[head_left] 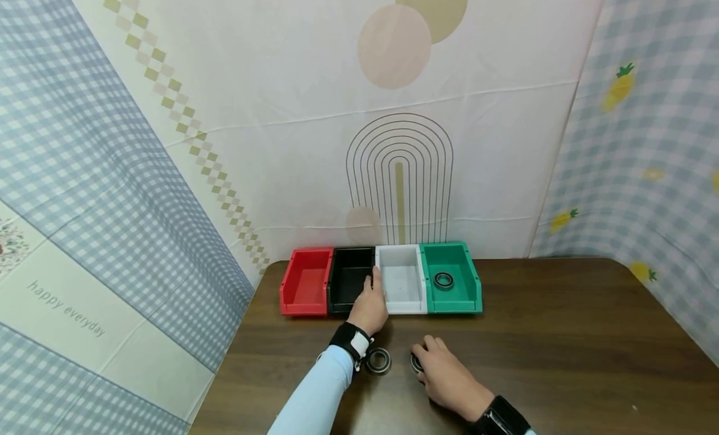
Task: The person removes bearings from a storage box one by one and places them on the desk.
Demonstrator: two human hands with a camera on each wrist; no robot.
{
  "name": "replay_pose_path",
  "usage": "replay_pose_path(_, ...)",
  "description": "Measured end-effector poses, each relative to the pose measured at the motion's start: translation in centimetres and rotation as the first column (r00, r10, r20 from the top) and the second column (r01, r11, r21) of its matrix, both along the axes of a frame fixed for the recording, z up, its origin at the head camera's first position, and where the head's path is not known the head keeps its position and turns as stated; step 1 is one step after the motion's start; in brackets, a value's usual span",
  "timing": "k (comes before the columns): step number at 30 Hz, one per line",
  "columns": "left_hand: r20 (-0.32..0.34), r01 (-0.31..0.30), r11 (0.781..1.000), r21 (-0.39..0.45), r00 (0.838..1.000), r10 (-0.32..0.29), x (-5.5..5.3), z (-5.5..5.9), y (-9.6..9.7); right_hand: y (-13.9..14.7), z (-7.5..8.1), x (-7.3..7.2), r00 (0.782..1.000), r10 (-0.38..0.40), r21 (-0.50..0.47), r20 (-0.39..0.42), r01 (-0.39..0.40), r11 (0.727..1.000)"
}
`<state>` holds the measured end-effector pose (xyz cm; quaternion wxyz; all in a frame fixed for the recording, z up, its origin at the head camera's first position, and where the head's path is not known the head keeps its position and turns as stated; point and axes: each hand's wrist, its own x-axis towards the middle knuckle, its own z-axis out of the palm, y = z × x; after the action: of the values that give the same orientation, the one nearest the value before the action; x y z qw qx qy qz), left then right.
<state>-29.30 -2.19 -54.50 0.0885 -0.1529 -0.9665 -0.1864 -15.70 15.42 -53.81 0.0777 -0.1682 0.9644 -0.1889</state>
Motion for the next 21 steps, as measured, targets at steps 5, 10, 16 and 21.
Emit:
replay_pose_path(5,-0.078,0.009,1.000,-0.007,0.997,-0.010,-1.5,-2.4,-0.3,0.0,0.1,0.1,1.000,-0.008,-0.003,-0.013,0.007,1.000)
replay_pose_path(10,-0.063,0.009,0.999,0.032,0.998,-0.007,-2.6,-4.0,-0.3,0.1,0.1,0.0,1.000,-0.010,-0.002,-0.013,0.010,1.000)
replay_pose_path(16,-0.053,0.005,0.999,0.042,0.999,-0.003,-1.6,-2.8,-0.4,0.1,0.0,0.0,1.000,0.003,-0.001,-0.009,-0.003,1.000)
replay_pose_path(21,-0.020,-0.001,0.998,0.060,1.000,0.002,-0.2,-0.8,0.1,0.3,0.0,0.1,1.000,0.001,-0.019,-0.014,-0.001,1.000)
